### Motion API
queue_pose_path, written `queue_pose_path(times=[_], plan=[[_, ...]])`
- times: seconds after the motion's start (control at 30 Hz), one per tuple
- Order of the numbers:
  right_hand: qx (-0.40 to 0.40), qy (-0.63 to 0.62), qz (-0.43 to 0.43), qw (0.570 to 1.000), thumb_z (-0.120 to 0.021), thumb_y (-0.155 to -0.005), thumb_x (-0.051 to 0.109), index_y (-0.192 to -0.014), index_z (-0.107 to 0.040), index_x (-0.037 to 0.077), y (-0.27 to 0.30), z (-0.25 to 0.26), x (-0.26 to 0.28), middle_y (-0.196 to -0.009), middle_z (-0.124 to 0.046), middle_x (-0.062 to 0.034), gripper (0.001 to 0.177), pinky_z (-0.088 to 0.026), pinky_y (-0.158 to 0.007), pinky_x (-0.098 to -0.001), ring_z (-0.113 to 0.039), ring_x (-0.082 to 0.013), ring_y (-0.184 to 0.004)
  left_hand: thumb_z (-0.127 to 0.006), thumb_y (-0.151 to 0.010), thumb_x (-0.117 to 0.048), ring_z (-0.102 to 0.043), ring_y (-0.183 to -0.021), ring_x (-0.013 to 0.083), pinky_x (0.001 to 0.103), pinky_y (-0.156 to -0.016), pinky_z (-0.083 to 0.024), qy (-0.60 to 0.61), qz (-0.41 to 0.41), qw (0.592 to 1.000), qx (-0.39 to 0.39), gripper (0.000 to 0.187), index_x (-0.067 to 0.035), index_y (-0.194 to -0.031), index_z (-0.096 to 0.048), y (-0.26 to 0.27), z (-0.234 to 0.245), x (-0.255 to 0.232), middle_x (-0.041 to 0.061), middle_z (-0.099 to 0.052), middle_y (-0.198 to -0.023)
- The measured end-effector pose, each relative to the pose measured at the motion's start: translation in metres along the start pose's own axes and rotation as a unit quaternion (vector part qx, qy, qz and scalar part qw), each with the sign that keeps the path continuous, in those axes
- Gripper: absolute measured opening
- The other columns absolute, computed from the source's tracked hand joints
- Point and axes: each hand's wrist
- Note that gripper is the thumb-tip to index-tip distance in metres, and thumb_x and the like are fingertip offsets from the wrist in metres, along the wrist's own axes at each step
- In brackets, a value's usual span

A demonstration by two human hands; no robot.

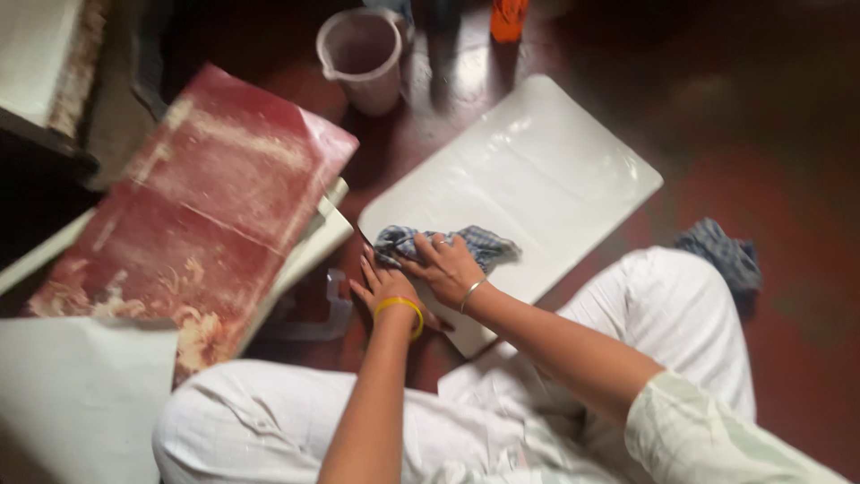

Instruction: The person sits on the floor and wipes both sides of several floral-patterned placemats using a cloth. They flip each placemat to clean the reverse side, then place it on a stack. The person repeats this process for multiple placemats.

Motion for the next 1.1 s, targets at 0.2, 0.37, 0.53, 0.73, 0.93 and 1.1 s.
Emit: queue_pose_path(times=[0.2,0.37,0.53,0.73,0.93,1.1], plan=[[0.027,0.004,-0.173,0.985,-0.05,-0.096,0.022,-0.148,-0.05,0.039,-0.046,-0.039,-0.108,-0.152,-0.045,-0.0189,0.054,-0.043,-0.092,-0.0539,-0.05,-0.0381,-0.131,-0.096,-0.038,-0.076,0.013,-0.157,0.0384,0.061,-0.123,-0.004,-0.048,0.018,0.996,0.072,0.186,0.007,-0.158,0.018,0.024,0.039,-0.009,0.029,0.022,-0.167],[0.024,-0.021,-0.322,0.946,-0.054,-0.096,0.023,-0.146,-0.051,0.039,-0.046,-0.057,-0.219,-0.157,-0.04,-0.0189,0.053,-0.04,-0.1,-0.0635,-0.042,-0.0441,-0.138,-0.095,-0.034,-0.078,0.008,-0.158,0.0404,0.056,-0.125,-0.004,-0.082,0.023,0.994,0.061,0.188,0.009,-0.158,0.016,0.027,0.047,-0.014,0.032,0.017,-0.167],[0.057,-0.058,-0.451,0.889,-0.054,-0.097,0.017,-0.153,-0.045,0.04,-0.035,-0.051,-0.304,-0.158,-0.035,-0.0188,0.062,-0.04,-0.104,-0.0661,-0.036,-0.045,-0.142,-0.098,-0.033,-0.074,0.008,-0.157,0.0418,0.052,-0.125,-0.003,-0.09,0.026,0.994,0.06,0.188,0.01,-0.157,0.016,0.021,0.041,-0.016,0.034,0.017,-0.166],[0.061,-0.095,-0.566,0.817,-0.054,-0.09,0.019,-0.155,-0.036,0.032,-0.016,-0.019,-0.34,-0.155,-0.027,-0.023,0.069,-0.039,-0.104,-0.0625,-0.033,-0.0472,-0.138,-0.098,-0.033,-0.074,0.01,-0.157,0.0419,0.049,-0.126,-0.001,-0.037,0.014,0.998,0.041,0.188,0.01,-0.157,0.017,0.022,0.035,-0.01,0.033,0.019,-0.166],[-0.008,-0.082,-0.301,0.95,-0.049,-0.09,0.009,-0.152,-0.045,0.025,-0.017,0.013,-0.192,-0.148,-0.043,-0.0297,0.064,-0.048,-0.097,-0.0605,-0.047,-0.0516,-0.131,-0.1,-0.031,-0.07,0.007,-0.156,0.0415,0.051,-0.125,-0.001,-0.042,0.019,0.999,-0.023,0.186,0.006,-0.159,0.011,0.001,0.01,-0.007,0.032,0.017,-0.167],[0.089,-0.148,-0.136,0.976,-0.057,-0.083,0.015,-0.149,-0.046,0.033,0.011,0.051,-0.003,-0.125,-0.055,-0.0235,0.069,-0.055,-0.08,-0.0553,-0.061,-0.0424,-0.107,-0.098,-0.03,-0.075,0.007,-0.157,0.0404,0.05,-0.126,-0.002,-0.056,0.021,0.998,0.003,0.188,0.006,-0.159,0.012,0.001,0.016,-0.012,0.031,0.017,-0.167]])
Point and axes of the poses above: each hand's wrist, its own y-axis away from the middle knuckle, its own z-axis out of the back of the hand, x = y × z
